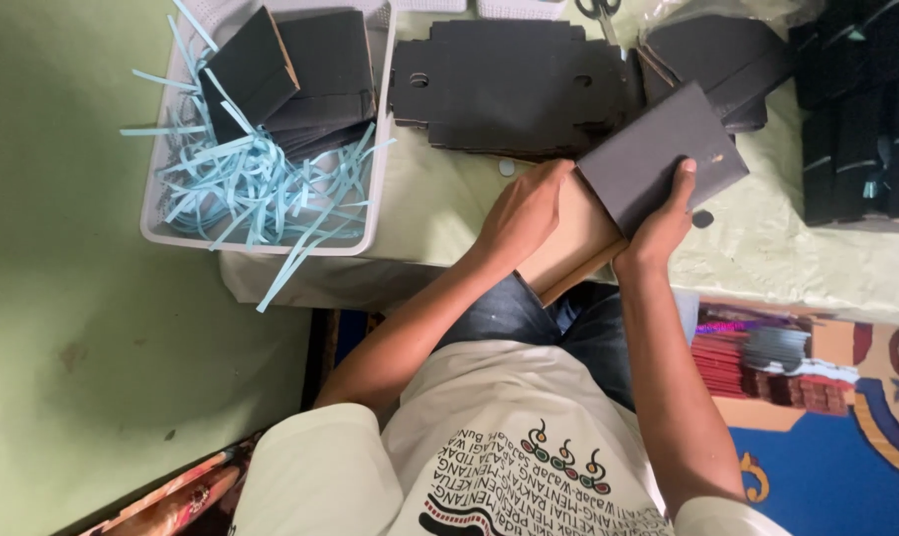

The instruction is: Assembling a cardboard gift box and filling it with shredded paper

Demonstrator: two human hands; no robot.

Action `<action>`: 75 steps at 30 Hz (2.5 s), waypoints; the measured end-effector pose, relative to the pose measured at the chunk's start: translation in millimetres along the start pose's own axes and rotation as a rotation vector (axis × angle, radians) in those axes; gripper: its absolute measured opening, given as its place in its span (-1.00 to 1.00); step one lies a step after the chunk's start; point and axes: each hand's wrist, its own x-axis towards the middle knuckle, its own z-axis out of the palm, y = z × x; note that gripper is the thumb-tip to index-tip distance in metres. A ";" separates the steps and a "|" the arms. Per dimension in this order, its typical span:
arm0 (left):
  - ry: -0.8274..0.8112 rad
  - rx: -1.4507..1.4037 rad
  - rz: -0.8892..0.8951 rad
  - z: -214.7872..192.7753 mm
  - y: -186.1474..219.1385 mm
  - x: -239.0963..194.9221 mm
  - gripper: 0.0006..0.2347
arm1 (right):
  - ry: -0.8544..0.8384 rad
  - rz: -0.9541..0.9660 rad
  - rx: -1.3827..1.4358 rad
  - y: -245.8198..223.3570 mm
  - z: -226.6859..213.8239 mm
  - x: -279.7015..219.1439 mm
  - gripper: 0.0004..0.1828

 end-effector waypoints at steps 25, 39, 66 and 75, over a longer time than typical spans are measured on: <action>0.427 -0.861 -0.550 -14.0 -18.9 56.9 -0.40 | -0.619 0.303 -0.320 -24.6 -39.0 0.9 -0.16; 0.438 -1.077 -0.719 -81.2 -17.2 41.0 -0.22 | -0.356 0.045 0.063 5.3 -75.8 63.6 -0.79; 0.220 -0.638 -0.243 -58.0 -64.6 -6.9 -0.89 | -0.550 -0.216 -0.717 -2.3 -69.6 80.7 -0.68; 0.176 -0.673 -0.429 -73.4 -47.9 -10.6 -0.85 | -0.374 -0.037 -0.709 -33.8 -50.6 15.1 -0.39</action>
